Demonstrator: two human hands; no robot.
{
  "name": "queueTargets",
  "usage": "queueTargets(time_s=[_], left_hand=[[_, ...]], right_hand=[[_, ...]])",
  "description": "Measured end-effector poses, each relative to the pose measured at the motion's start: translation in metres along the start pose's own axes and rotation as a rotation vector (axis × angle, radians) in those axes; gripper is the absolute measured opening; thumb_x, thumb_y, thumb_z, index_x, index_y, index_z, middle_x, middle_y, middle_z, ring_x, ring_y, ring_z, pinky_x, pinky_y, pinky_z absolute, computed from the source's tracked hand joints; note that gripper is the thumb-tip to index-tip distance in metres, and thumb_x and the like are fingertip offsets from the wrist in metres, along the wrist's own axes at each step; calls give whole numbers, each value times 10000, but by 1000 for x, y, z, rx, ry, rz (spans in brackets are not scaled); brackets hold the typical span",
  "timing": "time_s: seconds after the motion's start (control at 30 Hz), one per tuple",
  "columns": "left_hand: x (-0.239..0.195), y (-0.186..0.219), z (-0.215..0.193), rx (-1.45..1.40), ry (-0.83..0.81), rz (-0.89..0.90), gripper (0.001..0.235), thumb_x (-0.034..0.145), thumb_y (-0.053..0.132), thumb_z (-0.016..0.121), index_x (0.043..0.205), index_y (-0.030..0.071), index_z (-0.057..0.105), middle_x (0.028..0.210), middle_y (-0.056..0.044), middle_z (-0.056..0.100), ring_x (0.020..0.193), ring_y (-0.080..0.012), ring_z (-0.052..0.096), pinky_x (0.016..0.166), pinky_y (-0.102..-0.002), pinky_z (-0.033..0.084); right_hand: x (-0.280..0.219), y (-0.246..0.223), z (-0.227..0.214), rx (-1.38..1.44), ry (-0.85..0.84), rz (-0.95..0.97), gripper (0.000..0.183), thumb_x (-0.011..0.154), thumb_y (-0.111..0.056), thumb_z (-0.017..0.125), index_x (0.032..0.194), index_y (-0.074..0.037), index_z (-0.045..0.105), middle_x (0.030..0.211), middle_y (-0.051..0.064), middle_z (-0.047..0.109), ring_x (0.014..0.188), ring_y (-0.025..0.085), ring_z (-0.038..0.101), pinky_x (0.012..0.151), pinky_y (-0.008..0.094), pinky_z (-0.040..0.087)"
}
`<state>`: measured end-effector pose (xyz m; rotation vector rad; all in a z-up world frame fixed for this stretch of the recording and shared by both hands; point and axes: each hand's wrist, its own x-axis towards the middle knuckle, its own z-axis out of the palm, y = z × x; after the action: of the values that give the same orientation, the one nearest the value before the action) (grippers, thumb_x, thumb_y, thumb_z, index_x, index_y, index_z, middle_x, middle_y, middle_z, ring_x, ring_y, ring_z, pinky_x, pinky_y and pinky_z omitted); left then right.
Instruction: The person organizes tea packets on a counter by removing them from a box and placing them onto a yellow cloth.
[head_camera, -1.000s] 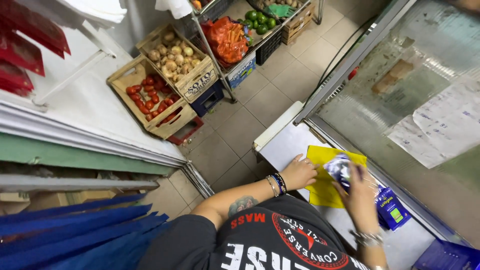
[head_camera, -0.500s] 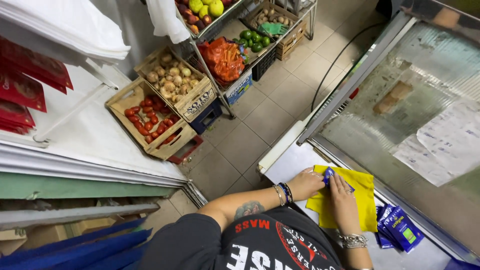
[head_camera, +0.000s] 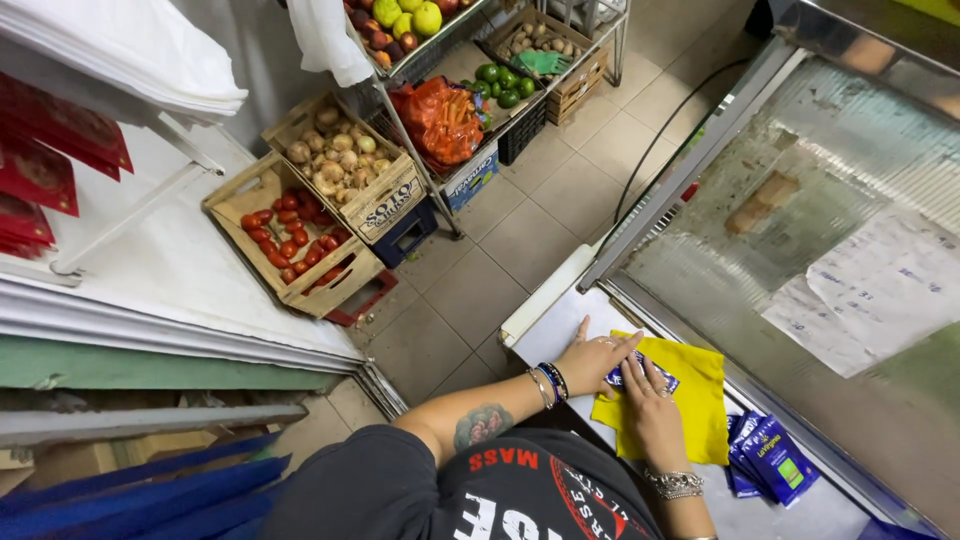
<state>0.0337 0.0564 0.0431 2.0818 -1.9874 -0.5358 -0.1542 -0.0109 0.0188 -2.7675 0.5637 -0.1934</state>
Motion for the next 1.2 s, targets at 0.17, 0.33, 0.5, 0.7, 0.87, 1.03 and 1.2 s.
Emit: queueTargets(time_s=[0.17, 0.33, 0.5, 0.7, 0.87, 1.03, 1.2], left_hand=[[-3, 8, -4, -31, -136, -49, 1359, 617, 551, 912, 1607, 91, 102, 1660, -86, 263, 1520, -215, 272, 1140, -773, -19], [-9, 13, -6, 115, -233, -30, 1455, 522, 743, 858, 1599, 76, 143, 1703, -105, 74, 1573, -217, 55, 1123, -787, -16], [-14, 18, -40, -48, -360, -29, 1510, 439, 914, 510, 1590, 17, 122, 1705, -128, -8, 1579, -245, 12, 1106, -803, -16], [-7, 5, -19, -252, -223, -127, 1201, 786, 709, 682, 1634, 107, 81, 1646, -178, 310, 1557, -266, 221, 1112, -803, -104], [-9, 17, -19, -191, -182, -180, 1142, 833, 404, 805, 1642, 153, 39, 1638, -171, 319, 1533, -285, 270, 1108, -804, -105], [-7, 21, -12, -103, -207, -178, 1150, 792, 452, 832, 1637, 164, 108, 1690, -92, 222, 1567, -244, 168, 1117, -804, -95], [-8, 22, -11, -106, -220, -186, 1115, 817, 417, 830, 1638, 146, 127, 1703, -71, 193, 1575, -236, 139, 1120, -790, -111]], right_hand=[[-6, 2, -7, 85, -114, -63, 721, 882, -24, 548, 1564, -203, 395, 1634, -45, 381, 1543, 237, 293, 1162, 458, 388], [-16, 1, -20, 184, -262, -7, 712, 884, -4, 581, 1509, -327, 472, 1594, -166, 422, 1531, 160, 326, 1023, 410, 547], [-11, 16, -43, 501, -331, 109, 507, 876, -67, 582, 1325, -279, 690, 1343, -85, 730, 1240, 148, 691, 1046, 311, 488], [9, 56, -13, 297, 253, 278, 375, 924, -194, 735, 1286, -118, 675, 1157, 151, 739, 1109, 338, 701, 955, 453, 558], [8, 24, -22, -104, 292, 54, 561, 832, -169, 759, 1367, -85, 613, 1379, 188, 613, 1307, 375, 572, 1077, 528, 474], [3, 6, -19, -47, 19, 65, 606, 986, -309, 596, 1516, -50, 462, 1610, 202, 408, 1506, 364, 354, 1219, 528, 284], [3, 30, -6, -95, 32, 52, 573, 929, -222, 640, 1469, -61, 533, 1554, 156, 506, 1464, 295, 456, 1210, 417, 369]])
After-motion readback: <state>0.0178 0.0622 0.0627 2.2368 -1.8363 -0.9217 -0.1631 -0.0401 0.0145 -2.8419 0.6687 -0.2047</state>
